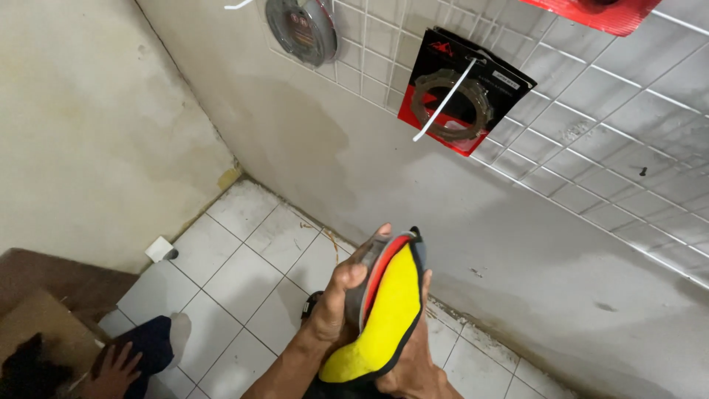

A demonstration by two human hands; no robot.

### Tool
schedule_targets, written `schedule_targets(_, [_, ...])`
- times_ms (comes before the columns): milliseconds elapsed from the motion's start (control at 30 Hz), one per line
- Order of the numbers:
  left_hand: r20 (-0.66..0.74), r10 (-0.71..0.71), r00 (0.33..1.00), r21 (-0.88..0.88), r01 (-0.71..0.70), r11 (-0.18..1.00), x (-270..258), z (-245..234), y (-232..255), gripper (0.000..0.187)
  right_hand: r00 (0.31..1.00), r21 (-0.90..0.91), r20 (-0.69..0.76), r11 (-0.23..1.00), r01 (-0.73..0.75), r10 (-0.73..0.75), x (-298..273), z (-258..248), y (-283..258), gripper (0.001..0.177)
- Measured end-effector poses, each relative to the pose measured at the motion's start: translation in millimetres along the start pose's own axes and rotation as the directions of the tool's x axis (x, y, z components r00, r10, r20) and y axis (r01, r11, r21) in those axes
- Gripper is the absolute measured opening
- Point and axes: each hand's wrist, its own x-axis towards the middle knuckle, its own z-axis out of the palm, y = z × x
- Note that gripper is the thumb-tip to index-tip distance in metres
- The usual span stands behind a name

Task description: Clean a packaged motorcycle part using a microfibre cloth.

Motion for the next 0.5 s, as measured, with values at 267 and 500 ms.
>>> schedule_targets(267, [0.165,0.084,0.983,-0.205,-0.049,0.977,17.1,16.3,-8.1,0.092,1.000,0.009,-0.005,1.000,0.018,-0.018,2.5,-8.3,10.0,0.066])
schedule_targets(500, [0.206,0.049,0.977,-0.273,0.009,0.962,30.8,19.1,5.4,0.091,0.999,-0.008,-0.039,1.000,0.022,-0.023,17.9,-7.9,16.9,0.065])
